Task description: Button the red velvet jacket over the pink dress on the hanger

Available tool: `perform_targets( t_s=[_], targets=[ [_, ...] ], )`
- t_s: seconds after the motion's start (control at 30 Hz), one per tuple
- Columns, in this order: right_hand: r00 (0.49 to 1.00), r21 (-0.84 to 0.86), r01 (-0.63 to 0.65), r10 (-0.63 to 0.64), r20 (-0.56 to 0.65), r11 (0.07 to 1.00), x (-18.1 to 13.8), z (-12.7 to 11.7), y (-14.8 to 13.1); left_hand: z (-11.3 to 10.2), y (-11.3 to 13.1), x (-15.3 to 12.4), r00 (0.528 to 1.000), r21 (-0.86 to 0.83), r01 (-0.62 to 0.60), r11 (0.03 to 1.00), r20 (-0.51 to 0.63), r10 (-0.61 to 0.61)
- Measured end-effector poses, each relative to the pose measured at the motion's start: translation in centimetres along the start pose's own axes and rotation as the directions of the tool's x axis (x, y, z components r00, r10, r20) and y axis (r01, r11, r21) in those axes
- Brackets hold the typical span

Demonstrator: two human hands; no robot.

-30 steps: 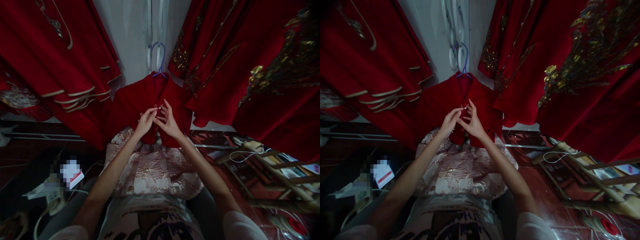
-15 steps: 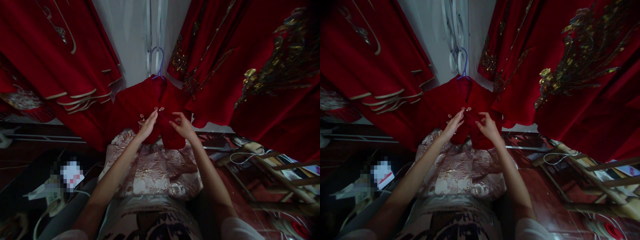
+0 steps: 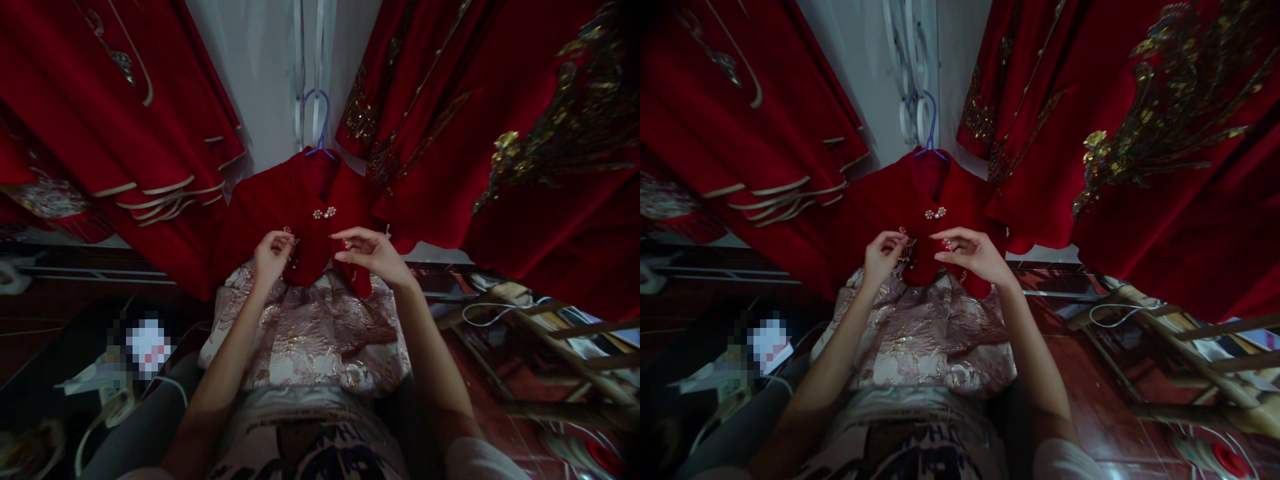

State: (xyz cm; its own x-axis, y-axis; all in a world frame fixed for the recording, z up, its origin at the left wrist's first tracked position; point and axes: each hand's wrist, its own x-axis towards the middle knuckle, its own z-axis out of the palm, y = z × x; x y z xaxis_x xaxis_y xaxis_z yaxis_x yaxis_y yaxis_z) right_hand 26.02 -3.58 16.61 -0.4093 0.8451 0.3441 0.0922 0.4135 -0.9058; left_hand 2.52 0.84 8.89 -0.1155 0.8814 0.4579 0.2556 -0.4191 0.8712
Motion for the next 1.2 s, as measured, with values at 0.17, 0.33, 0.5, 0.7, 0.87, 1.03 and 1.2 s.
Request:
perform_targets(
  t_s=[0.17, 0.33, 0.5, 0.7, 0.87, 1.03, 1.2],
  targets=[
    [0.999, -0.102, 0.015, -0.02, -0.045, 0.995, 2.2, 3.8, 4.7, 0.3, -3.0, 1.1, 0.996, 0.231, -0.055, 0.971, -0.062, 0.071],
    [0.992, -0.046, -0.023, 0.017, -0.123, 0.999, 5.3, 6.2, 8.7, 0.8, -3.4, 1.6, 0.991, 0.212, -0.079, 0.974, -0.092, 0.1],
    [0.97, -0.223, -0.006, -0.048, -0.237, 0.975, 7.6, 7.0, 10.1, 0.1, -3.8, 2.0, 0.995, 0.061, 0.015, 0.998, -0.098, -0.008],
    [0.959, -0.362, -0.043, -0.063, -0.276, 0.931, 8.1, 7.3, 10.5, 0.2, -4.3, 1.9, 0.997, 0.133, -0.009, 0.991, -0.072, 0.019],
    [0.955, -0.393, -0.016, -0.103, -0.28, 0.919, 7.9, 7.1, 10.1, 1.0, -4.7, 2.0, 0.998, 0.035, 0.009, 0.999, -0.055, -0.007],
    [0.95, -0.386, -0.018, -0.104, -0.294, 0.922, 8.4, 7.3, 10.2, 1.1, -4.3, 2.0, 0.998, -0.024, 0.059, 0.998, -0.037, -0.06],
    [0.938, -0.343, 0.016, -0.133, -0.32, 0.939, 8.3, 7.9, 10.1, 0.9, -3.8, 1.9, 0.996, -0.07, 0.074, 0.995, -0.046, -0.078]
  ],
)
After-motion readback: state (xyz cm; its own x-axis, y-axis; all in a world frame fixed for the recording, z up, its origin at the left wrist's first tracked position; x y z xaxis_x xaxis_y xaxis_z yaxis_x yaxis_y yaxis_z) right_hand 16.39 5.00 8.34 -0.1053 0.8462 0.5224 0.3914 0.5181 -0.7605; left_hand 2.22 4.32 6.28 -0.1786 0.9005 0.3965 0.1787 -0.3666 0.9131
